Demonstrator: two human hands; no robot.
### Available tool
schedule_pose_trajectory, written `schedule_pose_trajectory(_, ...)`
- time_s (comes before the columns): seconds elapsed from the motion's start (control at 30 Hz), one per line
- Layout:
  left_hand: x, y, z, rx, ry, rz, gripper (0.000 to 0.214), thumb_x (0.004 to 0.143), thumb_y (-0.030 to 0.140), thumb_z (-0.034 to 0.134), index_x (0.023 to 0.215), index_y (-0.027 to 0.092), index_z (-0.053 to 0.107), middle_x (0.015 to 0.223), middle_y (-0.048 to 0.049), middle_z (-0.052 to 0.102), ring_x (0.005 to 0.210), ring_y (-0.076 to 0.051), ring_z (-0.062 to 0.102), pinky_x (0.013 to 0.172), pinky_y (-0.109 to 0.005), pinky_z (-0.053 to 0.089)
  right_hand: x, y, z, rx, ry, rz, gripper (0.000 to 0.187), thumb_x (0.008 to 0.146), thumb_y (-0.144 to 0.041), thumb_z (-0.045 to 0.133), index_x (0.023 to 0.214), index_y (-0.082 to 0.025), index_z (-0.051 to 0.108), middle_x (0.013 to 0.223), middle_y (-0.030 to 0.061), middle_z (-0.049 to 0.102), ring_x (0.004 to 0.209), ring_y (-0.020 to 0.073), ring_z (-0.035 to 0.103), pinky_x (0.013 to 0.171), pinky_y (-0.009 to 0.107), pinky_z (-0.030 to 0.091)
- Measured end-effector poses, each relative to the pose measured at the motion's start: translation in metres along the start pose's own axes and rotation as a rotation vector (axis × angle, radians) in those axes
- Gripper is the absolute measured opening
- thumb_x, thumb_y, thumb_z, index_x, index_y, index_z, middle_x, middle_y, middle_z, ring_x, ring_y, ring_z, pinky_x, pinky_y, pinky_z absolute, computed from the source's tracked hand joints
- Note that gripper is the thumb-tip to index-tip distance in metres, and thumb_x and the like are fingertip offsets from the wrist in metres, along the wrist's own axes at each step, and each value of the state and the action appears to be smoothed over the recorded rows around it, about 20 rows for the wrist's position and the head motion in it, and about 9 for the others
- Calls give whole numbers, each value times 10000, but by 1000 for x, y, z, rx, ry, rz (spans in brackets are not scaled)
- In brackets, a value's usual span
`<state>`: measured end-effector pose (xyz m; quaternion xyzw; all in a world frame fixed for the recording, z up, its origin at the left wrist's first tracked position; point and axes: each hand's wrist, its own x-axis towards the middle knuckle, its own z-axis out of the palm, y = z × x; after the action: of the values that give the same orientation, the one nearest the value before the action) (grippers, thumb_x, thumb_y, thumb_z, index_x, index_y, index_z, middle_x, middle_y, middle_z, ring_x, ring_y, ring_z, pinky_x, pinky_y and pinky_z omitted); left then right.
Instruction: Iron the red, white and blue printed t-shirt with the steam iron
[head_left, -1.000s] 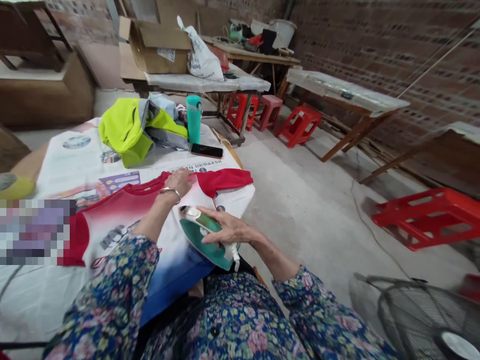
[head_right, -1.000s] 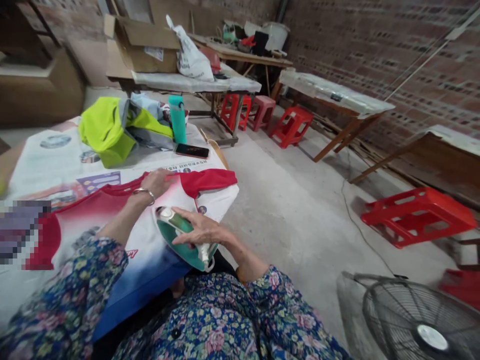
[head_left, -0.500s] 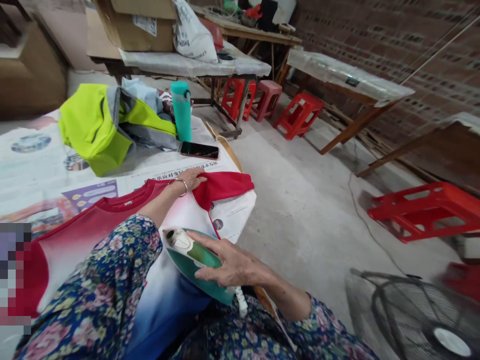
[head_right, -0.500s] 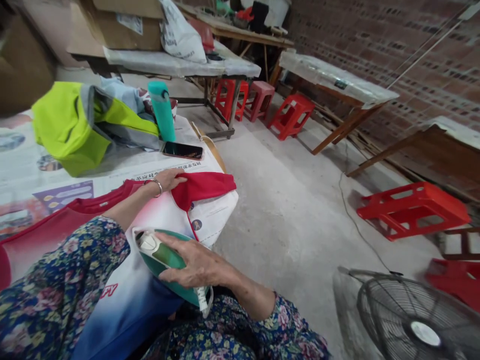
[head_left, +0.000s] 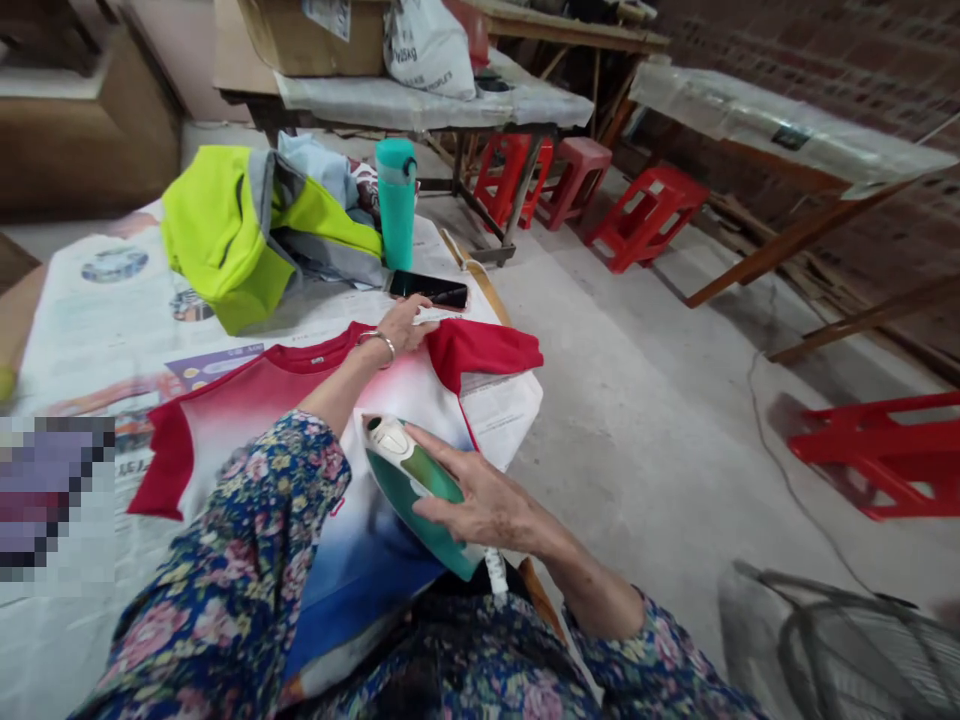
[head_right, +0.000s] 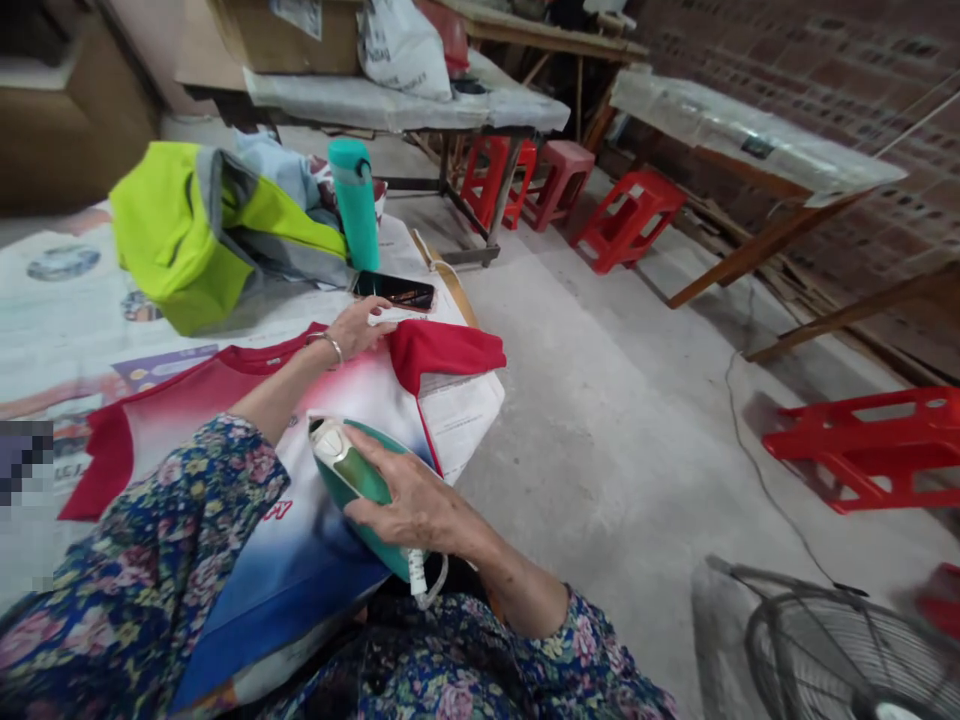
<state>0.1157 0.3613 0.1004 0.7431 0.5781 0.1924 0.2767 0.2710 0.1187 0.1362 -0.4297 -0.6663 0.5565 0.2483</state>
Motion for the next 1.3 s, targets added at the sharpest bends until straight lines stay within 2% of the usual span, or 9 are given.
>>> schedule_pose_trajectory(0.1, -39, -38, -32, -58, 63, -72, 412, 1024, 368, 648, 1413, 250, 712, 1499, -132, 732, 1103, -261, 761, 975, -426, 651, 0, 3, 0, 30, -29, 95, 957, 952, -232, 783, 1841, -314, 439, 1407, 98, 808, 883, 222, 785, 820, 414, 717)
schedule_pose_trajectory(0.17, -76, -65, -49, -9, 158, -106, 396, 1036, 388, 618, 1390, 243, 723, 1436, -132, 764, 1156, -294, 756, 1072, -494, 639, 0, 2, -2, 65, -65, 159, 966, 980, -270, 772, 1865, -312, 388, 1359, 97, 812, 639, 136, 678, 637, 341, 666)
schedule_pose_trajectory(0.27, -142, -93, -55, 156, 337, -184, 394, 988, 358, 659, 1337, 197, 748, 1329, -153, 798, 1365, -377, 698, 1275, -604, 528, 3, 0, -5, 106, -62, 175, 945, 993, -305, 777, 1857, -322, 395, 1513, 124, 745, 527, 60, 576, 529, 289, 594)
schedule_pose_trajectory(0.33, -186, -98, -42, 180, 372, -229, 407, 975, 340, 670, 1338, 176, 751, 1422, -200, 772, 1467, -441, 645, 1330, -706, 448, 6, 0, -6, 89, -45, 160, 938, 983, -308, 783, 1844, -294, 411, 1484, 129, 754, 529, 62, 577, 532, 289, 596)
schedule_pose_trajectory(0.47, -261, -85, 8, 275, 442, -230, 507, 1028, 487, 678, 1485, 275, 730, 1756, -178, 596, 1699, -499, 426, 1399, -875, 127, 13, 1, -6, 63, -28, 133, 945, 989, -320, 770, 1843, -205, 384, 1070, 45, 798, 544, 110, 600, 575, 310, 629)
schedule_pose_trajectory(0.6, -313, -71, 48, 319, 285, -121, 656, 1044, 555, 662, 1639, 280, 656, 1822, -196, 519, 1752, -482, 364, 1395, -868, 122, 20, 3, -6, 40, -2, 117, 989, 998, -324, 777, 1856, -138, 323, 823, -30, 698, 539, 134, 590, 579, 305, 620)
schedule_pose_trajectory(0.83, -370, -75, 75, 263, 314, -5, 587, 1059, 531, 652, 1609, 333, 709, 1767, -168, 597, 1679, -453, 504, 1411, -783, 242, 15, -7, -4, 22, -8, 83, 941, 924, -206, 759, 1802, -127, 429, 759, -55, 656, 503, 125, 564, 499, 254, 550)
schedule_pose_trajectory(1.1, -388, -90, 94, 103, 579, 75, 781, 974, 624, 754, 1602, 193, 582, 1616, -249, 680, 1528, -408, 647, 1380, -629, 402, -22, -15, 22, 12, -171, 168, 960, 919, -236, 795, 1812, -176, 445, 726, -60, 678, 495, 131, 596, 501, 249, 556)
schedule_pose_trajectory(1.3, -401, -94, 92, -187, 848, 28, 521, 1006, 531, 715, 1421, 256, 561, 1493, -184, 655, 1454, -353, 648, 1263, -569, 549, -22, -28, 51, -36, -258, 167, 993, 942, -175, 742, 1862, -201, 372, 846, -16, 758, 500, 113, 585, 480, 240, 533)
